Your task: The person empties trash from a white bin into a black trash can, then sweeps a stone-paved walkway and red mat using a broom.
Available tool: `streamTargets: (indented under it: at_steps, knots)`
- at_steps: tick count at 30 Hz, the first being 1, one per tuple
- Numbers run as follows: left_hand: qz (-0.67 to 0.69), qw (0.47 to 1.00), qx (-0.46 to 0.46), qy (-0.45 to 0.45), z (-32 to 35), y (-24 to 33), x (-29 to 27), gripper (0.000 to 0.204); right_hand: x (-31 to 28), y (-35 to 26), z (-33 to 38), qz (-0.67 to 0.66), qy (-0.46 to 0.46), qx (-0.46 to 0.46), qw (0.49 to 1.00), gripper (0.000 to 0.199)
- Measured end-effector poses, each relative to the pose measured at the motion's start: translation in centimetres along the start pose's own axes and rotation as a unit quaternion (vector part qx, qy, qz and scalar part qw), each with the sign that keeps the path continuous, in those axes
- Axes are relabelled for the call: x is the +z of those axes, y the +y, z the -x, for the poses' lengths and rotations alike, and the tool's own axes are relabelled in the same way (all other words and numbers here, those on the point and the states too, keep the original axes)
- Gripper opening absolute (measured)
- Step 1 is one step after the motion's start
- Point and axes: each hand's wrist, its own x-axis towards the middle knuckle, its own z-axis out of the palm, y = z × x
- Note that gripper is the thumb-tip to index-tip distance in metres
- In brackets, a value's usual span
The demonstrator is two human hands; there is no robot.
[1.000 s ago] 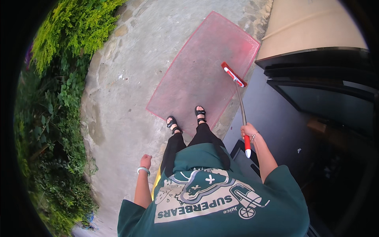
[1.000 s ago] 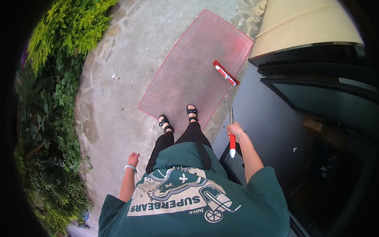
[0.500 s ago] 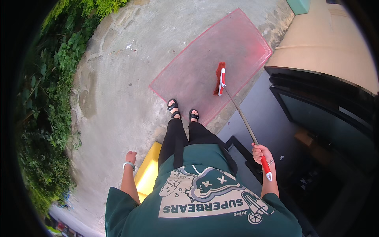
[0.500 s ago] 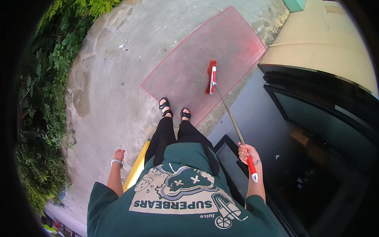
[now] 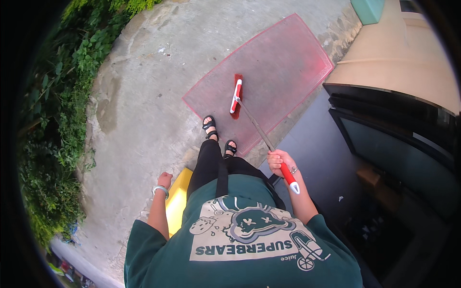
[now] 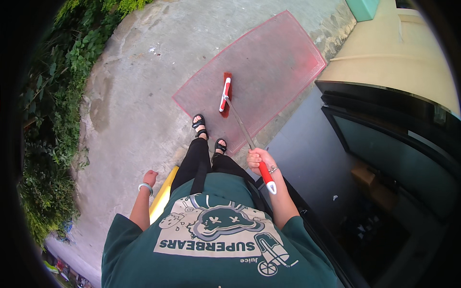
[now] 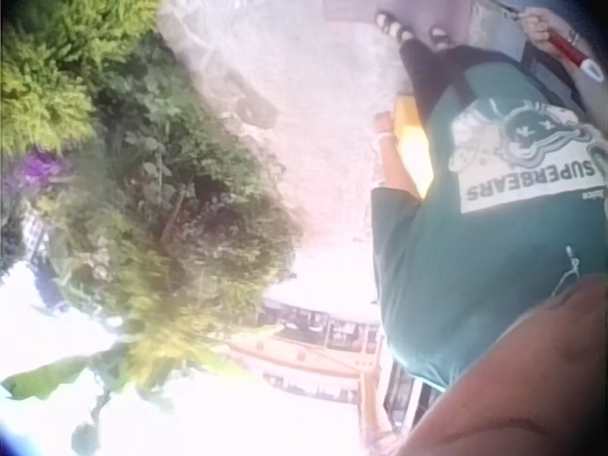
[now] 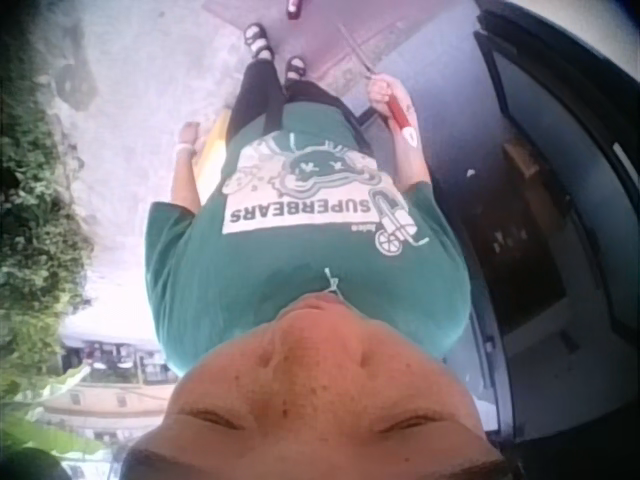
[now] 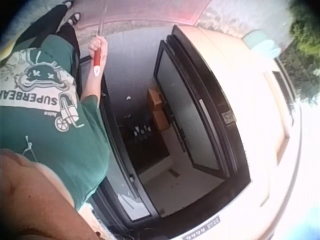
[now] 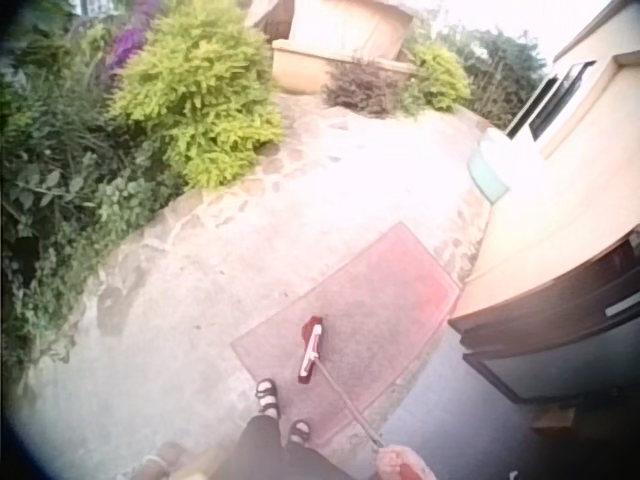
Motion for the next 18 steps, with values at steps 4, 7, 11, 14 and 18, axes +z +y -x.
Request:
streamTargets:
  at_steps: [4, 7, 11, 14, 18]
  knots:
    - [0.017, 0.999, -0.017, 0.030, 1.5, -3.2, 1.0, 0.028, -3.7, 0.3, 13.3, 0.057, 0.021, -0.070, 0.996, 0.014]
    - [0.027, 0.997, -0.033, 0.063, 3.8, -5.8, 3.4, 0.029, -3.5, 1.7, 16.3, 0.190, 0.110, -0.136, 0.966, 0.010]
    - [-0.033, 0.997, -0.024, 0.072, 8.6, -5.4, 8.0, 0.028, -5.4, 1.2, 9.3, 0.368, 0.315, -0.207, 0.850, 0.007]
    - [0.011, 0.999, -0.035, 0.032, 13.1, -5.1, 10.9, 0.027, -4.8, 1.4, 0.2, 0.417, 0.326, -0.223, 0.819, 0.010]
    - [0.023, 0.999, -0.013, 0.046, 17.4, -6.6, 13.4, 0.022, -1.7, 6.0, -7.3, 0.387, 0.224, -0.169, 0.878, 0.015]
